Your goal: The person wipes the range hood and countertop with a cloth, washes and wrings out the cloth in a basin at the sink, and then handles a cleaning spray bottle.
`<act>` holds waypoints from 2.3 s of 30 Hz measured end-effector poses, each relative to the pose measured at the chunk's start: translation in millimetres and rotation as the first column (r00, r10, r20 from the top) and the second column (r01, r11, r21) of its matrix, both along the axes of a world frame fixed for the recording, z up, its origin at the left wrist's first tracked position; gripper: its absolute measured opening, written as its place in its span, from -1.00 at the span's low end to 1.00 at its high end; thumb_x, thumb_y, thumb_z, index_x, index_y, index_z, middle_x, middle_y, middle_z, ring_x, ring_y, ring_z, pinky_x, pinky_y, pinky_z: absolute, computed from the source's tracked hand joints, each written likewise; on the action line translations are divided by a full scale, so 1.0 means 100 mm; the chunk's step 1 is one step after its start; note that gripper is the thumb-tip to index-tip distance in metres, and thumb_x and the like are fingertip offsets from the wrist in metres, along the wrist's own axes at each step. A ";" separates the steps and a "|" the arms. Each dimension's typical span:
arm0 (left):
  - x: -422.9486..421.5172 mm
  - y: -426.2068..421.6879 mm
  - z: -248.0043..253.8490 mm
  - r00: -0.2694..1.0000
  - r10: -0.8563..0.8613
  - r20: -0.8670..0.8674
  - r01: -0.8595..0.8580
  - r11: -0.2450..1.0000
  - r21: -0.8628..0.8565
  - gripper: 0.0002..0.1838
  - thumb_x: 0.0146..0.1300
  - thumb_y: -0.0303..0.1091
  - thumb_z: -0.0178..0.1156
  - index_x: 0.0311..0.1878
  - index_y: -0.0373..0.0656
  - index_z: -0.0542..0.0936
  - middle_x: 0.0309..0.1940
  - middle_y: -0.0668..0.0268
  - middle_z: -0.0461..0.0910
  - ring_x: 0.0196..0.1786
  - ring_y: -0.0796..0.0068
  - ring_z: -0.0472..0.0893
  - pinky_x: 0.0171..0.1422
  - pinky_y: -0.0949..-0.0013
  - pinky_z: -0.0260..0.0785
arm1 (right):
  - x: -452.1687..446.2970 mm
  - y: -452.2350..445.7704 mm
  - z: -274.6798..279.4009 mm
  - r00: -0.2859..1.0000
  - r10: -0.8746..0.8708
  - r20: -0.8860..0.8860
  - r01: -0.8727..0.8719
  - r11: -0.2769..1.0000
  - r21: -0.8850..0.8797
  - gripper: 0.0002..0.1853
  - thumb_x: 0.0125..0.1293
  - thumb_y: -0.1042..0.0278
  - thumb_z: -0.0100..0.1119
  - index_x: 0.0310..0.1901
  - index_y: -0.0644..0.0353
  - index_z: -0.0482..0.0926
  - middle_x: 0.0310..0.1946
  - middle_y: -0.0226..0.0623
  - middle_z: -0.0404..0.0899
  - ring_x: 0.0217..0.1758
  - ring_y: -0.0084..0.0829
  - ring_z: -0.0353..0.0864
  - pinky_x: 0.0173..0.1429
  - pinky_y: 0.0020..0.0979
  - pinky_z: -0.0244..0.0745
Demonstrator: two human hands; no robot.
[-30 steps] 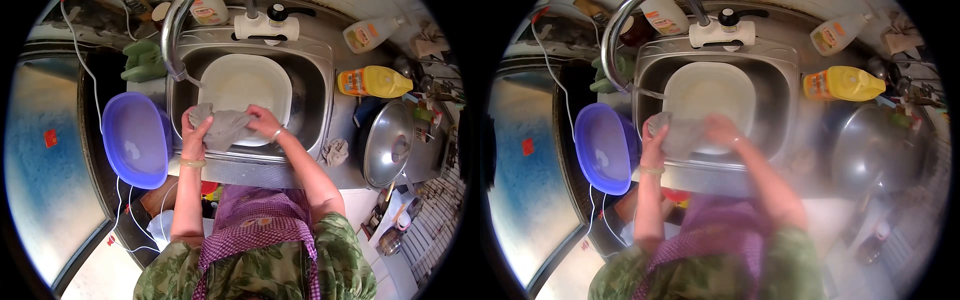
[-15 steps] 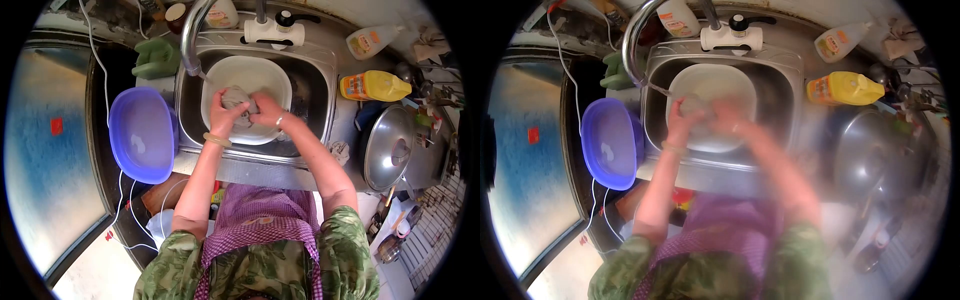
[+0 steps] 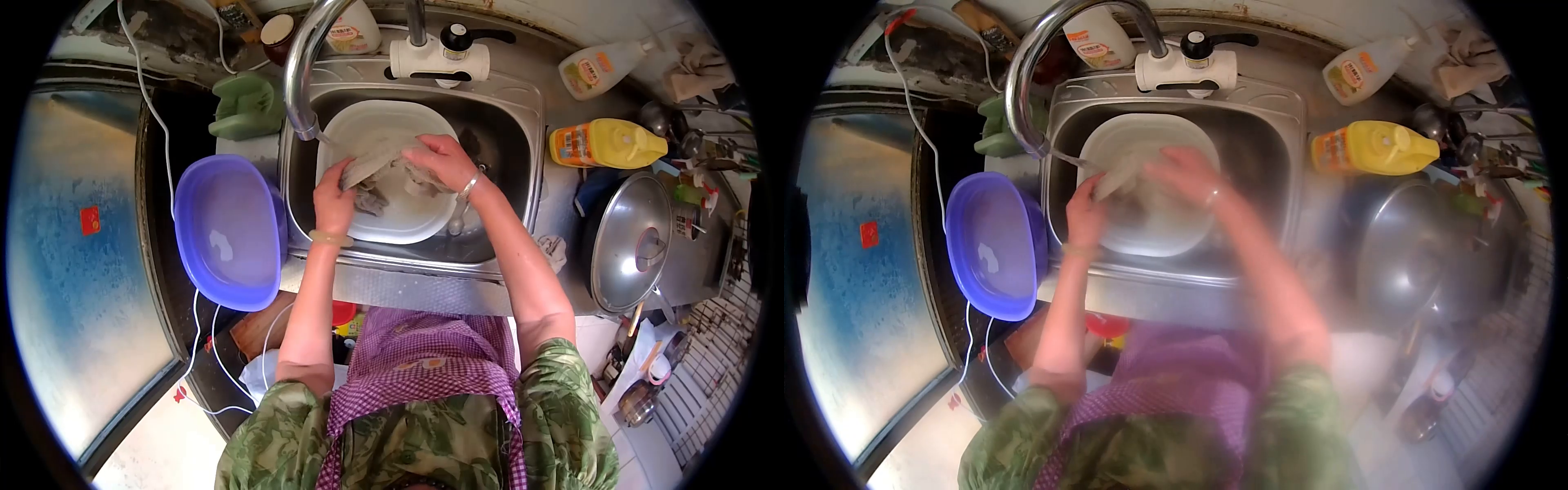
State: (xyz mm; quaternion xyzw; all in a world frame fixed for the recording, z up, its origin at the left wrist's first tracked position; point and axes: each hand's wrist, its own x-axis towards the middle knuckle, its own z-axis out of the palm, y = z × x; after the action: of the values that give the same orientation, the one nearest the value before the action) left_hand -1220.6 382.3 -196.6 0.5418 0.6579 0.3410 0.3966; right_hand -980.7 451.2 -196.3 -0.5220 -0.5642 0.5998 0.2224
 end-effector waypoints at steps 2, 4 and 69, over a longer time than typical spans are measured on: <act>-0.06 0.02 -0.18 0.960 0.128 0.247 -0.106 0.989 -0.102 -0.44 0.04 -0.56 0.25 0.20 -0.23 0.48 0.11 0.06 0.51 0.19 -0.02 0.47 0.30 0.08 0.31 | 0.00 0.09 0.18 0.992 0.025 -0.124 -0.047 0.982 -0.183 -0.63 0.29 0.10 0.27 -0.19 0.34 0.60 -0.36 -0.45 0.57 -0.25 -0.63 0.46 -0.11 -0.49 0.40; -0.08 0.00 -0.27 0.977 0.192 0.087 -0.186 0.980 -0.076 -0.46 0.09 -0.50 0.28 0.21 -0.23 0.47 0.12 0.03 0.50 0.20 -0.02 0.46 0.31 0.07 0.30 | -0.08 0.14 -0.04 0.999 0.036 -0.021 -0.039 0.985 -0.170 -0.49 0.30 -0.05 0.17 0.01 0.29 0.58 -0.03 -0.10 0.55 0.10 -0.26 0.47 0.19 -0.26 0.36; 0.10 0.03 -1.00 0.465 0.397 0.791 -0.078 0.909 -0.410 -0.48 0.38 -0.07 0.10 0.33 -0.03 0.32 0.18 0.26 0.45 0.21 0.25 0.48 0.27 0.11 0.36 | -0.81 0.05 -0.87 0.921 -0.370 0.122 0.357 0.927 0.120 -0.51 -0.06 0.02 0.42 -0.27 0.34 0.61 -0.28 0.03 0.65 -0.30 0.03 0.63 -0.15 -0.15 0.55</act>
State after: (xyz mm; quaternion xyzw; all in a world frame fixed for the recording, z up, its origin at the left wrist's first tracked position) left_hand -1210.2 385.8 -296.2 0.1294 0.4873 0.5067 0.6993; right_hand -1061.9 455.8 -283.5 -0.6478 -0.4998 0.4818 0.3136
